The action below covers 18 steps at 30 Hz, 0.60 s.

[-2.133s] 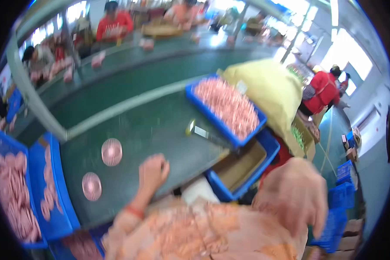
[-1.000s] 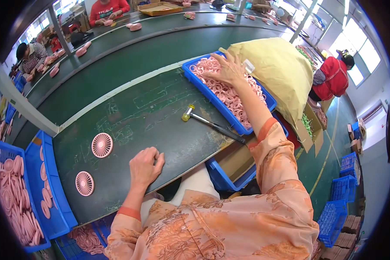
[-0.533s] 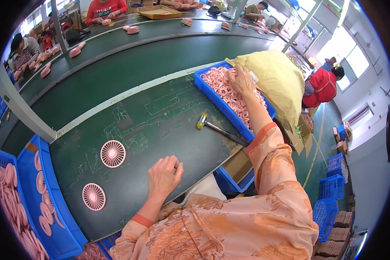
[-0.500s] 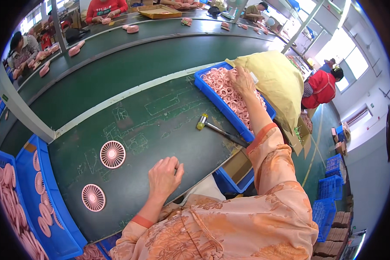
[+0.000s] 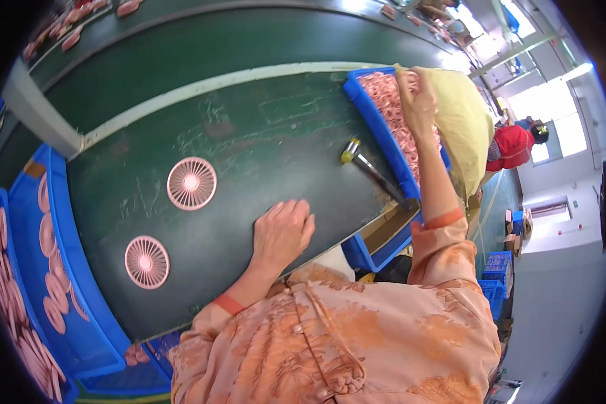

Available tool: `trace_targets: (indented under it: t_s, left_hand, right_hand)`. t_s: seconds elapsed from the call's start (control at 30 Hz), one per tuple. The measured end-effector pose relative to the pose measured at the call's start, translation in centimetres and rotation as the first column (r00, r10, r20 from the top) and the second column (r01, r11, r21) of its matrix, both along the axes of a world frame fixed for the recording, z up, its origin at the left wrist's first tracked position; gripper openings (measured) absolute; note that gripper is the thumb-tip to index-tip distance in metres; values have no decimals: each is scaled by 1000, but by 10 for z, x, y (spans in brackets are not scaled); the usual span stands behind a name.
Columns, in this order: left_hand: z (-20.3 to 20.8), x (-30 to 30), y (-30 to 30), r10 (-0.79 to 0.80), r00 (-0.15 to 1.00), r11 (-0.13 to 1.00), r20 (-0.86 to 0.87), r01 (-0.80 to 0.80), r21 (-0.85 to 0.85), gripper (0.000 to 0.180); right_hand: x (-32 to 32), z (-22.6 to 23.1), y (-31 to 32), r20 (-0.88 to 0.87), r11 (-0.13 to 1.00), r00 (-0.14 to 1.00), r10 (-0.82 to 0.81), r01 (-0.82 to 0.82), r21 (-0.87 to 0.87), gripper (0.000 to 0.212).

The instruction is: The person assembles fan covers by inserting small plastic rings into them by hand and arranging the assembled covers in rows on the table.

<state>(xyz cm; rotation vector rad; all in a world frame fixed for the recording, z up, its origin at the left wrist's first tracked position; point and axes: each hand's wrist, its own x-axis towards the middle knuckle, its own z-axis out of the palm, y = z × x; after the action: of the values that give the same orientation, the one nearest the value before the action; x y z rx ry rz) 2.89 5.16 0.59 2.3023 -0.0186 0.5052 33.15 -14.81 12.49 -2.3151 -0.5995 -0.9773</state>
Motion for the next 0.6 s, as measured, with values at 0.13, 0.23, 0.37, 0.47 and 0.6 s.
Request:
trace_targets:
  t_s: [0.13,0.23,0.37,0.47,0.6]
  left_hand:
    - [-4,-3,4,-44,998,999,42,45,-27,18]
    - [-9,-13,12,-45,996,997,73,50,-60,17]
    - [-10,-40,40,74,996,997,57,-73,-27,17]
    - [-4,-61,62,158,987,987,20,-158,-2,19]
    - [-3,-86,80,166,985,986,52,-164,-36,22]
  right_hand:
    - [-128,-68,97,-278,936,894,351,-325,137,26]
    - [-187,-118,138,-127,918,953,276,-301,-259,32]
    - [-204,-120,151,-225,897,919,324,-374,-237,31]
    - [-209,-116,150,-245,854,886,393,-450,-262,34]
    - [-235,-109,158,-262,781,821,508,-567,-262,36]
